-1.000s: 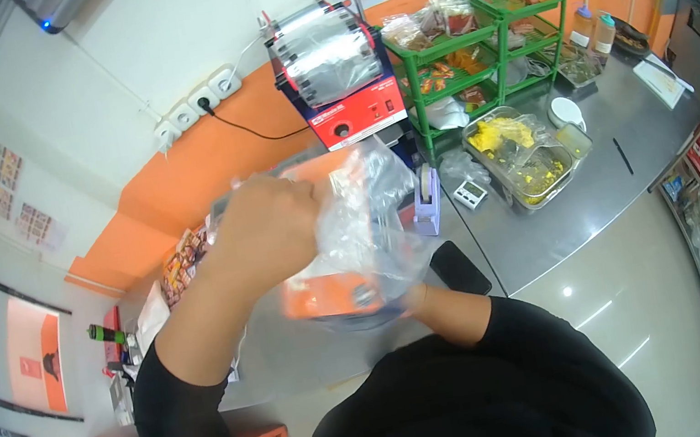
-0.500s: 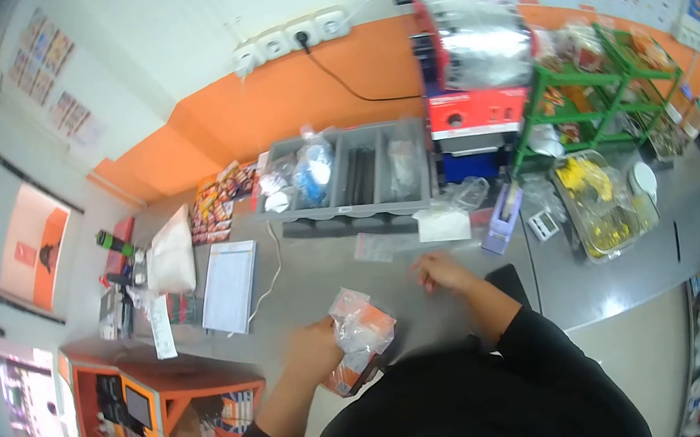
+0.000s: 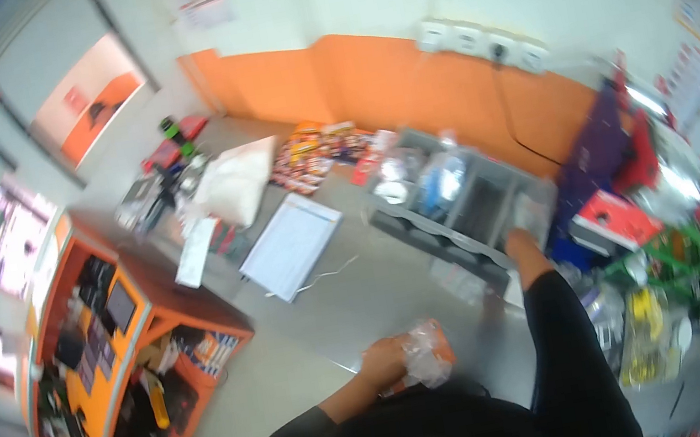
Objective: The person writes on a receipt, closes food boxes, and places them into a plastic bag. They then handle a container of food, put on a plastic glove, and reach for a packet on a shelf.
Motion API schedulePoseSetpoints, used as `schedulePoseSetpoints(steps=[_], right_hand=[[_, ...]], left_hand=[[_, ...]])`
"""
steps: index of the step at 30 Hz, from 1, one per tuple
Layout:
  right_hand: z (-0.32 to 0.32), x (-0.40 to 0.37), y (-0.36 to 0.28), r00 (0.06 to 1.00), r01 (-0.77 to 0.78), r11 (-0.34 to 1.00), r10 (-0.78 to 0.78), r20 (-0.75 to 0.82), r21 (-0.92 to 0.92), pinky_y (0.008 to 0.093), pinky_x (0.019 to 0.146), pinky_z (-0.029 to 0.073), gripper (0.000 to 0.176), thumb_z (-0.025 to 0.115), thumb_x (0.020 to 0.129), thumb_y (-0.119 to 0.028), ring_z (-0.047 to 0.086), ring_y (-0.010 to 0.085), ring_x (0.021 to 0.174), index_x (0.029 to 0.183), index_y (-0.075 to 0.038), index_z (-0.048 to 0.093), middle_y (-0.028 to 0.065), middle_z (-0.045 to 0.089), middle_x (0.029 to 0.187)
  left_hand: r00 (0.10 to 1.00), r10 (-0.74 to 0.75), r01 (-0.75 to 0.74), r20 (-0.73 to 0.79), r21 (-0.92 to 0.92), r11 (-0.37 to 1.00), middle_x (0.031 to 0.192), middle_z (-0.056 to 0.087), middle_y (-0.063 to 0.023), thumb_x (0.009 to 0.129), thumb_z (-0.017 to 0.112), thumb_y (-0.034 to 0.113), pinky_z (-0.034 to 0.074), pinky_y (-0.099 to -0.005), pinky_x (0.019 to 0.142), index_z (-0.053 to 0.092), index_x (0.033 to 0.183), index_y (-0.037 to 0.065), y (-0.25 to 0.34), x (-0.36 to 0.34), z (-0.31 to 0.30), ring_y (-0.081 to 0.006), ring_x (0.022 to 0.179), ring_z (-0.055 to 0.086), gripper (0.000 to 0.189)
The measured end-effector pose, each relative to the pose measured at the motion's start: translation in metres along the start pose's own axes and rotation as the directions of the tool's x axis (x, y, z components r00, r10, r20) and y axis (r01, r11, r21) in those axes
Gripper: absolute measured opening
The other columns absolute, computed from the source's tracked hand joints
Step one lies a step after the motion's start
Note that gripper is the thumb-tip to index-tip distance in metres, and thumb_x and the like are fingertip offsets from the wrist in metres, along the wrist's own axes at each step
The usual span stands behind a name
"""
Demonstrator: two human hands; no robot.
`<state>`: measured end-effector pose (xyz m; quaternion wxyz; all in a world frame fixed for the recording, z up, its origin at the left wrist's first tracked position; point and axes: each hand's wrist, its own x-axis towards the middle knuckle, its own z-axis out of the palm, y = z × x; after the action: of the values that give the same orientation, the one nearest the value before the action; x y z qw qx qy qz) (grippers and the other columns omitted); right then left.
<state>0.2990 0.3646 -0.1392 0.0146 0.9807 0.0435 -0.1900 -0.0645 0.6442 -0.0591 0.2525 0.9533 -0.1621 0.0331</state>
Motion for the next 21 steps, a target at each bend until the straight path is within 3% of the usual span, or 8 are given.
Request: schedulePoseSetpoints(steps=[5,6,8,13,15,18,20,21], right_hand=[[0.016,0.02,0.014,0.983,0.18,0.983,-0.181,-0.034,-0.037,0.0447,0.095,0.048,0.035,0.055,0.087,-0.019,0.06,0.0387,0.112,0.117,-0.003,0.063,0.0218,0.063,0.119],[0.004,0.007,0.01,0.986,0.162,0.986,-0.16,-0.037,0.038,0.045,0.095,0.048,0.035,0.055,0.088,-0.02,0.06,0.0392,0.112,0.117,0.0,0.062,0.0234,0.063,0.118],[0.004,0.014,0.012,0.991,0.113,0.993,-0.11,0.073,-0.036,0.0454,0.093,0.049,0.035,0.06,0.084,-0.014,0.06,0.0394,0.112,0.116,0.002,0.061,0.0256,0.064,0.115],[0.001,0.009,0.03,0.997,0.049,0.997,-0.052,0.054,0.051,0.0466,0.089,0.05,0.032,0.064,0.08,-0.007,0.062,0.041,0.106,0.109,0.006,0.061,0.0275,0.065,0.106],[-0.008,0.0,0.034,0.962,0.241,0.938,-0.265,-0.068,-0.249,0.0484,0.083,0.05,0.025,0.061,0.08,-0.006,0.063,0.0438,0.097,0.102,0.006,0.061,0.0271,0.065,0.097],[0.044,0.072,0.094,0.826,0.386,0.843,-0.496,-0.267,-0.373,0.0497,0.079,0.049,0.018,0.06,0.079,-0.006,0.063,0.0445,0.09,0.094,0.004,0.062,0.0257,0.065,0.091],[-0.015,-0.025,0.051,0.786,0.333,0.94,-0.319,-0.53,-0.073,0.0494,0.076,0.049,0.017,0.06,0.079,-0.007,0.063,0.044,0.09,0.092,0.003,0.063,0.0261,0.065,0.092],[-0.031,-0.05,0.042,0.777,0.351,0.933,-0.34,-0.53,-0.084,0.0494,0.076,0.049,0.017,0.06,0.079,-0.007,0.063,0.044,0.09,0.092,0.003,0.063,0.0261,0.065,0.092]], left_hand=[[1.0,-0.016,0.016,-0.02,0.02,1.0,0.1,0.063,-0.0137,0.084,0.058,0.02,0.05,-0.0441,0.08,0.063,0.093,0.006,-0.004,-0.004,0.009,-0.0335,0.09,0.064,0.018],[0.999,0.007,-0.008,-0.034,-0.011,1.0,0.102,0.063,-0.0139,0.084,0.057,0.018,0.05,-0.0438,0.081,0.063,0.095,0.006,-0.004,-0.004,0.012,-0.0334,0.091,0.064,0.018],[0.992,-0.026,0.025,-0.123,-0.01,1.0,0.1,0.062,-0.0131,0.084,0.056,0.017,0.05,-0.0435,0.081,0.061,0.097,0.005,-0.006,-0.005,0.015,-0.0328,0.091,0.064,0.018],[1.0,0.007,-0.007,-0.01,0.021,1.0,0.102,0.061,-0.0121,0.082,0.056,0.015,0.05,-0.0432,0.081,0.06,0.096,0.004,-0.002,-0.002,0.012,-0.0315,0.095,0.062,0.018],[0.992,0.024,-0.019,-0.124,0.042,0.999,0.105,0.06,-0.012,0.082,0.056,0.014,0.05,-0.0432,0.081,0.06,0.097,0.005,0.001,-0.001,0.02,-0.0311,0.096,0.062,0.019],[0.97,0.027,-0.003,-0.243,0.097,0.995,0.108,0.058,-0.0123,0.082,0.056,0.013,0.05,-0.0435,0.082,0.06,0.1,0.005,0.008,-0.003,0.024,-0.0307,0.096,0.062,0.02],[0.966,-0.004,0.038,-0.26,0.125,0.991,0.11,0.058,-0.0126,0.082,0.056,0.013,0.05,-0.0438,0.082,0.061,0.101,0.005,0.017,-0.005,0.02,-0.0306,0.096,0.062,0.021],[0.975,-0.097,0.114,-0.199,0.078,0.99,0.111,0.057,-0.0138,0.082,0.057,0.013,0.05,-0.0438,0.082,0.061,0.102,0.006,0.022,-0.006,0.014,-0.031,0.095,0.062,0.022]])
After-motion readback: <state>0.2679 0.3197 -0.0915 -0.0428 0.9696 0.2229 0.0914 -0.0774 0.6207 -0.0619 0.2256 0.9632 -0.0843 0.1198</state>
